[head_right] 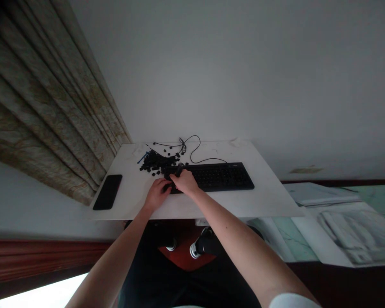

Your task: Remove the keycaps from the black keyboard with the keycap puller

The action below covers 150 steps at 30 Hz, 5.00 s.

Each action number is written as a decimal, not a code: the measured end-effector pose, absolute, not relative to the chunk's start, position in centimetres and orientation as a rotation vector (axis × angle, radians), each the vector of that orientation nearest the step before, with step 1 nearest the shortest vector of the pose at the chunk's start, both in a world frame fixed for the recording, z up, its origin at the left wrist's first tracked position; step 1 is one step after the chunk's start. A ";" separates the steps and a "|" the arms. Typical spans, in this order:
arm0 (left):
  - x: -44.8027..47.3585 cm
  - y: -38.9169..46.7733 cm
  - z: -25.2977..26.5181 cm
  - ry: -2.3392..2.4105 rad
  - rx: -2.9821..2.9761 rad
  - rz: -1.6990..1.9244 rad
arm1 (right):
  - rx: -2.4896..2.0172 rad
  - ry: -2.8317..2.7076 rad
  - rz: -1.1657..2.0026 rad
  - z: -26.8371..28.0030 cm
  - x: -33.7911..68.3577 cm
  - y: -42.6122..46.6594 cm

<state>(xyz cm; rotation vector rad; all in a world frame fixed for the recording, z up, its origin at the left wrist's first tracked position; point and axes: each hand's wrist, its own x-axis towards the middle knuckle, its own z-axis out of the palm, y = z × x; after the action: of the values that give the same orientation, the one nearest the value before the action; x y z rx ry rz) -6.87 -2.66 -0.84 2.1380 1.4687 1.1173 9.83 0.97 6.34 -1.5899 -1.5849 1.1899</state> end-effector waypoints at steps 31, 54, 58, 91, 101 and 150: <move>-6.7 -2.3 -0.5 1.334 2.216 1.034 | -1.443 -1.754 1.217 5.8 9.5 0.9; -6.8 -2.2 -0.9 1.411 2.186 1.029 | -1.561 -1.699 1.304 5.7 9.7 0.8; -6.8 -2.1 -0.7 1.394 2.188 1.010 | -1.491 -1.786 1.226 5.7 9.7 0.8; -6.8 -2.3 -0.5 1.428 2.113 1.021 | -1.690 -1.387 1.458 6.6 9.9 2.0; -6.8 -2.5 -0.3 1.441 2.113 0.978 | -1.738 -1.728 1.282 6.4 8.8 2.0; -6.7 -2.3 -0.6 1.458 2.297 0.879 | -1.369 -2.202 0.945 7.6 9.6 1.2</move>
<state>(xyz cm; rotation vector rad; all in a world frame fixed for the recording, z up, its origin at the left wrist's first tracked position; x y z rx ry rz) -6.70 -2.30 -0.59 2.2966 1.4584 0.8788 9.56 1.17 7.60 -1.3689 -2.2025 0.9452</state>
